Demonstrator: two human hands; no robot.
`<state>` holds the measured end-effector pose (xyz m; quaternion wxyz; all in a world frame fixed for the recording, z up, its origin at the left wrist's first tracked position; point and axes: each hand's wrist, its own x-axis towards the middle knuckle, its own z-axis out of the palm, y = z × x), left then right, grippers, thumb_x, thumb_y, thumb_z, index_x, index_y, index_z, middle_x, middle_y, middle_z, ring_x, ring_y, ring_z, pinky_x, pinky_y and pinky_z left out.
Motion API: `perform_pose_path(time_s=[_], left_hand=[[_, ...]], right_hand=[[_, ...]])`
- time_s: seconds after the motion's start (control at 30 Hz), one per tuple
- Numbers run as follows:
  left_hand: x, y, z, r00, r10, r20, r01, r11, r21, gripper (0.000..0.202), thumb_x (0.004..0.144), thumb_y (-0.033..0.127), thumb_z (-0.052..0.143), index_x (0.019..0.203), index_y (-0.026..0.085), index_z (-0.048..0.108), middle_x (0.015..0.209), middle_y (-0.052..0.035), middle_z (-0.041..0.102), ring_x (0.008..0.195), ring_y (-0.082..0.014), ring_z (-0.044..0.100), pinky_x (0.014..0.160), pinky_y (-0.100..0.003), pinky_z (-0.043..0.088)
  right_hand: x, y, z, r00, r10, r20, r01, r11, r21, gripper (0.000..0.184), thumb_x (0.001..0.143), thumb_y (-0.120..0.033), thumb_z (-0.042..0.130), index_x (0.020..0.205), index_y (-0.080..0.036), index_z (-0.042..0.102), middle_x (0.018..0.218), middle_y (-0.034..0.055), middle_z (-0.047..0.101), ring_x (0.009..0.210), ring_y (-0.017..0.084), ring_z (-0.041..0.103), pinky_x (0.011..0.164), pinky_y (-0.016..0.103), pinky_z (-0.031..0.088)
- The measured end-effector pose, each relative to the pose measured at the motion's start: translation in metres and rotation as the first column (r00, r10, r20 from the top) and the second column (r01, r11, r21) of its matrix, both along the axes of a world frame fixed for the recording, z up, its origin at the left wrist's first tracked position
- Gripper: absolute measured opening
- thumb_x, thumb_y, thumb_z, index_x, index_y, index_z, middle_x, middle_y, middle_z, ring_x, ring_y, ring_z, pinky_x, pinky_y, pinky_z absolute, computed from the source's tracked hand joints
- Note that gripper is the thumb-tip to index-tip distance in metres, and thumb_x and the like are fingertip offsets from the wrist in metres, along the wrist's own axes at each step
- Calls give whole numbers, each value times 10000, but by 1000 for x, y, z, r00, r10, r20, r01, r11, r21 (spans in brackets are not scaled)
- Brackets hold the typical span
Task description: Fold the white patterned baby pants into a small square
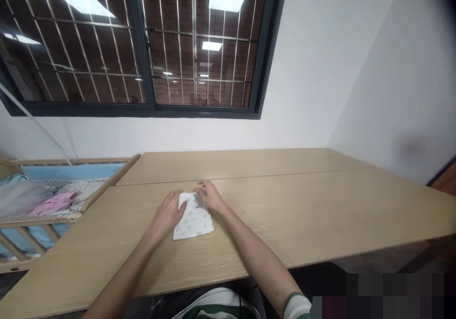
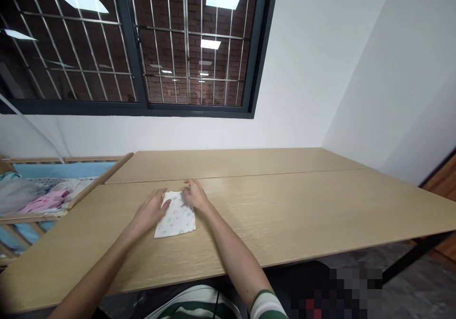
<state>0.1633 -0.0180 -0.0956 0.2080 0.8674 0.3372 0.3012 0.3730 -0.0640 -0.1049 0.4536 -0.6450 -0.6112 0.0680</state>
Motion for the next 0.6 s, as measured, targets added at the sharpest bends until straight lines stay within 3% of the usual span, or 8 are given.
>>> perform_pose_path(time_s=[0.07,0.13,0.23,0.33,0.4,0.5,0.6], left_hand=[[-9,-41,-3,981,-17,-192,51,984,172,461,962,383,437,1307,107,568,1253,-201,642,1166,-354,592,1016,-502,440],[-15,-83,-13,953,76,-294,14,956,292,495,971,432,413,1285,95,593,1281,-220,629,1149,-372,594,995,-511,443],[-18,-128,-34,925,174,-339,-26,917,398,548,962,461,430,1306,69,596,1349,-253,584,1221,-402,548,1001,-522,435],[-20,-139,-51,906,192,-378,-13,904,427,536,959,464,440,1226,54,659,1237,-258,646,1184,-413,569,1010,-547,425],[-22,-137,-57,909,192,-369,-8,895,446,514,957,457,453,1221,71,667,1215,-239,661,1175,-401,577,1028,-547,416],[-24,-133,-59,920,214,-330,-34,879,475,508,963,432,455,1297,88,623,1293,-223,627,1243,-383,541,1052,-524,408],[-24,-131,-63,924,217,-314,-44,878,476,545,974,431,424,1358,77,582,1356,-236,591,1300,-393,501,1059,-522,406]], right_hand=[[-12,-11,13,991,120,67,-121,993,13,421,944,-320,581,1340,-179,557,1371,133,582,1313,237,511,1122,409,381],[-29,-24,24,951,280,130,-278,960,-34,510,968,-406,560,1429,-198,498,1490,131,495,1408,239,426,1170,413,326],[-56,-42,30,827,526,197,-493,848,-194,609,991,-505,503,1525,-229,404,1617,102,329,1504,230,276,1215,389,246],[-75,-49,19,702,685,195,-589,712,-381,615,1020,-547,413,1556,-252,360,1649,66,253,1532,208,194,1236,358,173],[-78,-47,9,682,709,178,-565,666,-487,598,1034,-558,354,1549,-255,376,1647,60,249,1537,205,175,1245,381,130],[-69,-36,-3,725,661,196,-473,683,-556,585,1042,-564,315,1544,-271,380,1649,44,239,1543,200,145,1248,426,75],[-52,-22,-8,783,570,248,-381,756,-533,594,1034,-565,329,1560,-290,337,1653,31,224,1545,205,131,1249,443,60]])
